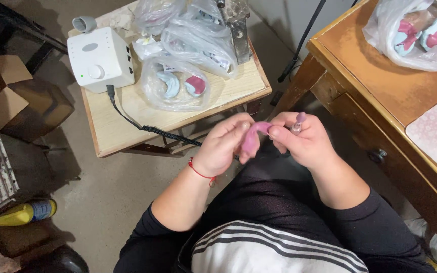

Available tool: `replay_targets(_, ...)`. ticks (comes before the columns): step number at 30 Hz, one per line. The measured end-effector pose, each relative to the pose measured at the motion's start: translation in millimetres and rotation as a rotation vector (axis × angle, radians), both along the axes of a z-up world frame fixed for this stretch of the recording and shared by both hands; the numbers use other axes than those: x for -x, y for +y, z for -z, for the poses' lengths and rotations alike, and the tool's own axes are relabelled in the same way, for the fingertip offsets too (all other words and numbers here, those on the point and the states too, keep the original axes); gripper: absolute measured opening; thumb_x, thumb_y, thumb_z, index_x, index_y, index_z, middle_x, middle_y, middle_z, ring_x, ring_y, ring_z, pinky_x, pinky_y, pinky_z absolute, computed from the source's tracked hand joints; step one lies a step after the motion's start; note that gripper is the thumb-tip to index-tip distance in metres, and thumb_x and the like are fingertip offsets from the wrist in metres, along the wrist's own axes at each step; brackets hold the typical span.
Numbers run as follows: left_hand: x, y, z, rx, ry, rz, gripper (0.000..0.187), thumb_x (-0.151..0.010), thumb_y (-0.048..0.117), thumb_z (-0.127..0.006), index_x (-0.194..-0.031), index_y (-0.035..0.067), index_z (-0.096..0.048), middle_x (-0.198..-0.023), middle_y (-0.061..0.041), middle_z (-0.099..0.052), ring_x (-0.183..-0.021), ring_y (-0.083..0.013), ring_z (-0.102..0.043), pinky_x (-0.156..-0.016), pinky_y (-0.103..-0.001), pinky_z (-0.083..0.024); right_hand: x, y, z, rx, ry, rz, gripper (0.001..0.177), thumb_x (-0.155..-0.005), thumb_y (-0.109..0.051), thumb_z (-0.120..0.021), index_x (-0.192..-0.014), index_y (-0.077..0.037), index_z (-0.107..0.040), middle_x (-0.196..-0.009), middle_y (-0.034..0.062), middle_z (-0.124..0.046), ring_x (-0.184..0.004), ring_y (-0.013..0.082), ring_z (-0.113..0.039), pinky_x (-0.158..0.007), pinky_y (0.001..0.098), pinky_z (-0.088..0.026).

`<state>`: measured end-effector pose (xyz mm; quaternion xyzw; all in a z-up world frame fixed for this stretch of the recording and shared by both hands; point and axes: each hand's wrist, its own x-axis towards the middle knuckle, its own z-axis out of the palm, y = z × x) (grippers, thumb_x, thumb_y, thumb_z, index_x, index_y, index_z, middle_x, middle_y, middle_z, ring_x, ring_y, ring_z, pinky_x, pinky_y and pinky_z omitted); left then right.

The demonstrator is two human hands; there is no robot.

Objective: Refining a small pink dental mold using a handheld rotary tool

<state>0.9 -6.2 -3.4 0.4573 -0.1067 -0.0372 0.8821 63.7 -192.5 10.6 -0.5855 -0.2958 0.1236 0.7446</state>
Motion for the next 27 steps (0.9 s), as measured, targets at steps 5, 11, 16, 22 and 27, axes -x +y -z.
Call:
replay_targets(5,-2.7,-0.7,-18.6,-0.159,-0.243,-0.213,0.024,-0.101,0.005,-0.057,-0.122,-0.004,-0.062,-0.1,-0.016,-0.064,-0.077,-0.016,-0.064,-0.07,-0.029,-0.058,8.5,14.9,3.3,-0.135,0.217,0.001,0.022,-0.097,-0.006,-0.067,-0.076,0.002,-0.065,-0.045,0.0065,-0.048,-0.038,0.0136,-0.051,-0.048,0.0282,-0.05)
replay_targets(11,-4.4,-1.7,-11.7,-0.245,-0.228,-0.341,0.027,-0.093,0.002,-0.072,-0.119,-0.005,-0.071,-0.092,-0.015,-0.066,-0.075,-0.0169,-0.068,-0.064,-0.029,-0.062,19.5,25.3,-0.9,-0.176,0.405,-0.037,0.03,-0.097,-0.009,-0.067,-0.068,0.0,-0.062,-0.043,0.0058,-0.043,-0.031,0.0158,-0.051,-0.042,0.0295,-0.048)
replay_targets(16,-2.3,-5.2,-17.8,-0.113,0.014,-0.361,0.026,-0.091,0.003,-0.074,-0.117,-0.002,-0.071,-0.084,-0.01,-0.071,-0.068,-0.0098,-0.069,-0.057,-0.02,-0.062,15.1,22.7,1.5,-0.081,0.335,-0.058,0.029,-0.098,-0.01,-0.066,-0.072,0.002,-0.067,-0.045,0.0054,-0.046,-0.034,0.0155,-0.054,-0.048,0.0281,-0.05)
replay_targets(22,2.0,-5.2,-8.0,0.072,0.108,-0.267,0.042,-0.093,0.003,-0.072,-0.133,-0.004,-0.062,-0.087,-0.021,-0.074,-0.067,-0.0227,-0.076,-0.058,-0.029,-0.066,-2.7,11.7,23.2,0.263,-0.209,0.149,0.024,-0.097,-0.01,-0.069,-0.074,-0.005,-0.062,-0.047,0.002,-0.053,-0.044,0.0143,-0.055,-0.049,0.0284,-0.048)
replay_targets(27,6.6,-6.0,-5.2,0.14,0.154,-0.143,0.038,-0.095,0.004,-0.069,-0.131,-0.007,-0.061,-0.089,-0.021,-0.073,-0.064,-0.0255,-0.075,-0.053,-0.032,-0.066,2.0,15.0,16.8,0.266,-0.457,0.15,0.029,-0.103,-0.026,-0.061,-0.077,-0.012,-0.06,-0.063,0.0,-0.053,-0.056,0.022,-0.059,-0.055,0.0331,-0.051)
